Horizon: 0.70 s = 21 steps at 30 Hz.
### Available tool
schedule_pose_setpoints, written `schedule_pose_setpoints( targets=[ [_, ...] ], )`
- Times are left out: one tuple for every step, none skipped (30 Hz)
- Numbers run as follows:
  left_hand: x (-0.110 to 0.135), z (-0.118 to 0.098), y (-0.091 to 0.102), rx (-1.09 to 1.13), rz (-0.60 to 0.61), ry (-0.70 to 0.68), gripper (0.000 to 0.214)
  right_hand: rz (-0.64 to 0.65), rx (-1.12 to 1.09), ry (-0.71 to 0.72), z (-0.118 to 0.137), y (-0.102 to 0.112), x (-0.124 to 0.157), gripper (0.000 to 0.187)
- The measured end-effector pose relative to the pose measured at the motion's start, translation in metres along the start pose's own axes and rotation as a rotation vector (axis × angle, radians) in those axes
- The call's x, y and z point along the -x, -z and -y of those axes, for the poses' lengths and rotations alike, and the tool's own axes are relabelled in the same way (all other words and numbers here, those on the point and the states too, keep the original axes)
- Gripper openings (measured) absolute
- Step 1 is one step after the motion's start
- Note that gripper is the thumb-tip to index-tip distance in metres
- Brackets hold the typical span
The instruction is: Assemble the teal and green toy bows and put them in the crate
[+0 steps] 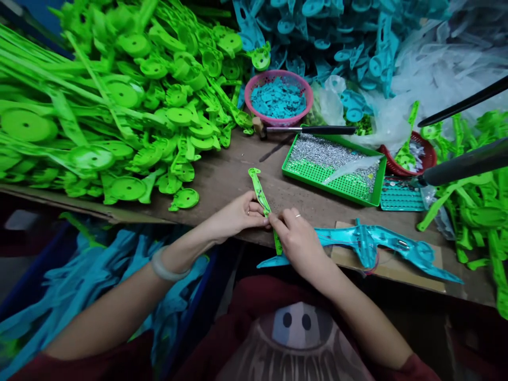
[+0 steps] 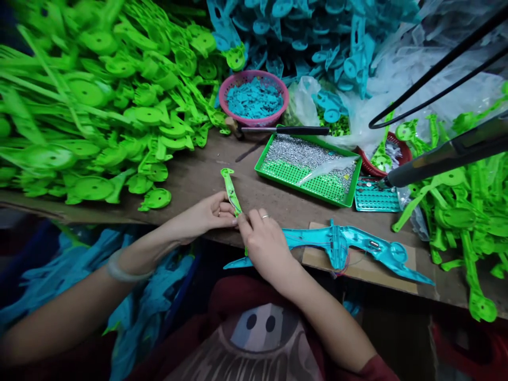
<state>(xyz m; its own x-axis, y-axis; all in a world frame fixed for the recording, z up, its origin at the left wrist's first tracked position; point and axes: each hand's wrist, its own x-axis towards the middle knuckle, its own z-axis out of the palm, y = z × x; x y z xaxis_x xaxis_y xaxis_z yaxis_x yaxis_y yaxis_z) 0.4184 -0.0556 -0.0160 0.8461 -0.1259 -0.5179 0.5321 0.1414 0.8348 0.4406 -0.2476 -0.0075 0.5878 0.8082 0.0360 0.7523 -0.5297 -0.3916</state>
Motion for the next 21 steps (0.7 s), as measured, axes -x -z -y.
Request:
schedule_pose_setpoints(
  targets=[
    [0.0,-0.001,0.0,0.006,0.011,0.009,0.042,0.009,0.036,0.009,0.001,0.001,0.001,0.035],
    [0.001,-0.002,0.0,0.011,0.017,0.016,0.04,0.015,0.065,0.015,0.002,0.001,0.002,0.036],
    [0.0,-0.002,0.001,0.016,0.012,0.019,0.038,0.018,0.085,0.021,0.003,0.001,0.002,0.036],
    [0.0,-0.002,0.001,0.021,0.001,0.018,0.036,0.015,0.097,0.025,0.003,0.001,0.002,0.038],
    [0.0,-0.002,0.001,0.026,-0.011,0.017,0.034,0.007,0.1,0.029,0.003,0.0,0.002,0.038],
    [0.0,-0.002,0.001,0.031,-0.017,0.016,0.034,-0.003,0.096,0.034,0.002,-0.001,0.002,0.039],
    [-0.001,-0.001,0.002,0.036,-0.017,0.016,0.034,-0.015,0.086,0.041,0.0,-0.002,0.002,0.039],
    [-0.001,-0.002,0.002,0.041,-0.007,0.02,0.034,-0.028,0.072,0.05,-0.002,-0.004,0.003,0.039],
    [-0.001,-0.002,0.003,0.047,0.009,0.027,0.035,-0.042,0.057,0.06,-0.004,-0.005,0.003,0.04],
    [0.0,-0.002,0.004,0.051,0.026,0.034,0.035,-0.054,0.043,0.071,-0.007,-0.006,0.004,0.04],
    [0.0,-0.002,0.005,0.055,0.04,0.04,0.035,-0.064,0.03,0.08,-0.008,-0.007,0.004,0.04],
    [0.001,-0.002,0.006,0.058,0.05,0.044,0.035,-0.072,0.02,0.086,-0.009,-0.008,0.005,0.04],
    [0.001,-0.003,0.006,0.061,0.054,0.047,0.035,-0.077,0.01,0.09,-0.01,-0.008,0.006,0.041],
    [0.001,-0.002,0.006,0.063,0.053,0.049,0.035,-0.08,0.002,0.092,-0.011,-0.008,0.006,0.041],
    [0.001,-0.002,0.006,0.066,0.049,0.051,0.035,-0.08,-0.004,0.094,-0.011,-0.007,0.006,0.041],
    [0.001,-0.002,0.006,0.068,0.045,0.055,0.035,-0.081,-0.007,0.096,-0.011,-0.007,0.007,0.041],
    [0.0,-0.002,0.006,0.07,0.041,0.06,0.034,-0.082,-0.006,0.097,-0.011,-0.007,0.007,0.041],
    [0.0,-0.002,0.006,0.072,0.036,0.067,0.034,-0.083,-0.002,0.102,-0.011,-0.007,0.007,0.04],
    [-0.001,-0.002,0.006,0.074,0.03,0.073,0.033,-0.084,0.005,0.109,-0.011,-0.008,0.007,0.04],
    [-0.002,-0.002,0.005,0.075,0.025,0.08,0.032,-0.084,0.013,0.116,-0.011,-0.009,0.006,0.04],
    [-0.003,-0.002,0.005,0.074,0.021,0.087,0.032,-0.083,0.022,0.121,-0.011,-0.009,0.006,0.04]
  ],
)
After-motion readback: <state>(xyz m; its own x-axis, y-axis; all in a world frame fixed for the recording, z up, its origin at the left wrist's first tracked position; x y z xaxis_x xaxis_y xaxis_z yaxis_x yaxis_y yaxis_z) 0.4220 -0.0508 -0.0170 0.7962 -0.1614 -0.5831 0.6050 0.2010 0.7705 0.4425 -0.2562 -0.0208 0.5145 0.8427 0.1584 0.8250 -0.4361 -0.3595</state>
